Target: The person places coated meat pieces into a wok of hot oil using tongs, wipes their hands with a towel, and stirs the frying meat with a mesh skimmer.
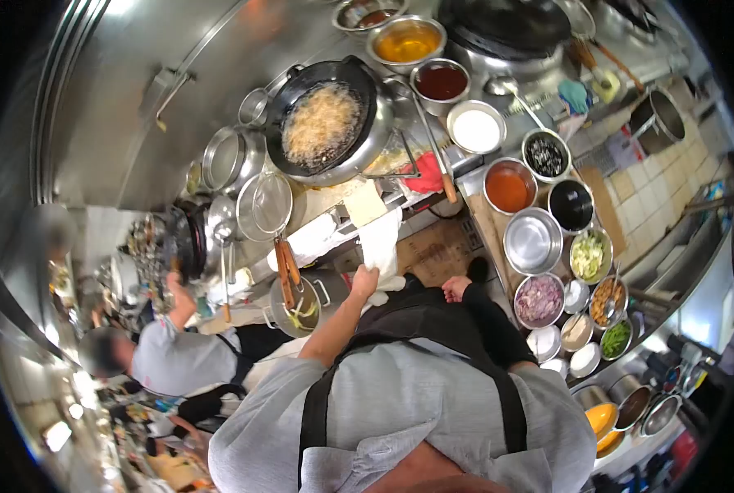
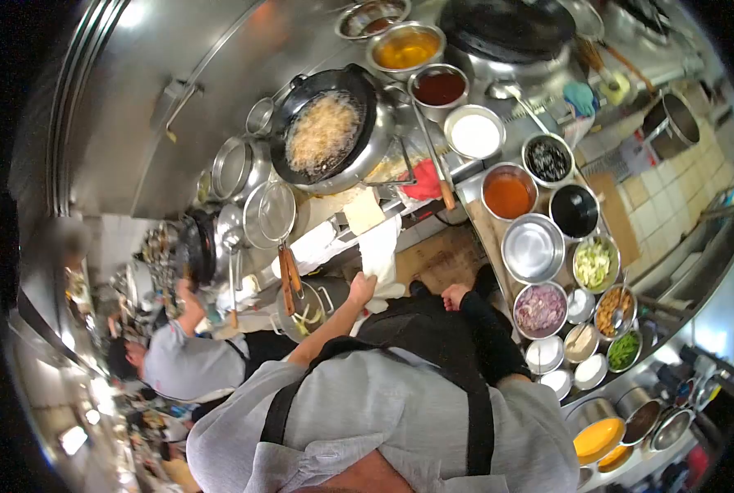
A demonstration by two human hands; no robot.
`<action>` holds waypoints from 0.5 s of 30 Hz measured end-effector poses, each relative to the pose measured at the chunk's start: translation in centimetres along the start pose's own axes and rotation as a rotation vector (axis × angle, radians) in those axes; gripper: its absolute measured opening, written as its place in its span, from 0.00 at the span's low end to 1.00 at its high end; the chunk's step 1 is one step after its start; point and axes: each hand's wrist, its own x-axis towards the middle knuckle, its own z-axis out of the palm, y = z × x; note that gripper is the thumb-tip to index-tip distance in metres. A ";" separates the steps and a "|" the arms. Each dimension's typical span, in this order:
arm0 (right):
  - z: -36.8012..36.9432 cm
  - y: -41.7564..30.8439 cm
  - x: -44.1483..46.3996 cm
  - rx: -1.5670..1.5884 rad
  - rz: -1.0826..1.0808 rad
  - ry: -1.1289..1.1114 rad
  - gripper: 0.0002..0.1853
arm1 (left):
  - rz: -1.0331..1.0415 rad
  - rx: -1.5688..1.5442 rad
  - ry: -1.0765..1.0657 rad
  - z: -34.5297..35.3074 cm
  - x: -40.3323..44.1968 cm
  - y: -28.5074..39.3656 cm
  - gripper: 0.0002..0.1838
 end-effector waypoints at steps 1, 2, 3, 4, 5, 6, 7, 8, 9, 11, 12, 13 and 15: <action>0.2 0.2 0.6 0.007 0.010 0.011 0.03 | -0.010 -0.053 0.009 -0.4 -0.4 -0.7 0.31; 0.1 0.7 2.0 -0.074 0.014 0.048 0.04 | -0.022 -0.108 0.018 -0.8 -0.7 -1.6 0.31; 0.4 0.9 2.8 -0.129 0.028 0.059 0.03 | -0.031 -0.170 -0.009 -0.6 -0.4 -3.5 0.31; 0.9 0.7 3.0 -0.184 0.044 0.067 0.03 | -0.042 -0.230 -0.035 -0.1 -0.1 -5.6 0.31; 1.5 0.2 2.7 -0.191 0.054 0.079 0.03 | -0.054 -0.299 -0.004 -0.1 -0.8 -6.9 0.30; 2.3 -0.2 2.7 -0.192 0.062 0.088 0.03 | -0.080 -0.337 -0.057 -0.4 -1.4 -8.3 0.28; 3.4 -0.8 2.8 -0.185 0.068 0.093 0.03 | -0.102 -0.368 -0.111 -0.8 -1.8 -10.0 0.26; 4.6 -1.8 2.8 -0.226 0.061 0.106 0.03 | -0.120 -0.394 -0.166 -1.2 -2.1 -11.6 0.24; 5.7 -2.7 2.9 -0.263 0.055 0.118 0.04 | -0.134 -0.470 -0.151 -1.5 -2.4 -13.2 0.21; 8.2 -4.4 3.1 -0.370 0.033 0.110 0.05 | -0.163 -0.613 -0.128 -1.7 -3.4 -16.3 0.17; 9.5 -5.4 3.3 -0.376 0.032 0.093 0.05 | -0.205 -0.712 -0.101 -1.7 -3.7 -17.5 0.15; 11.4 -6.6 3.1 -0.379 0.032 0.074 0.05 | -0.247 -0.808 -0.074 -1.7 -4.0 -18.7 0.13; 15.6 -9.3 2.9 -0.422 0.033 0.019 0.05 | -0.343 -0.834 -0.015 -1.5 -4.5 -21.2 0.09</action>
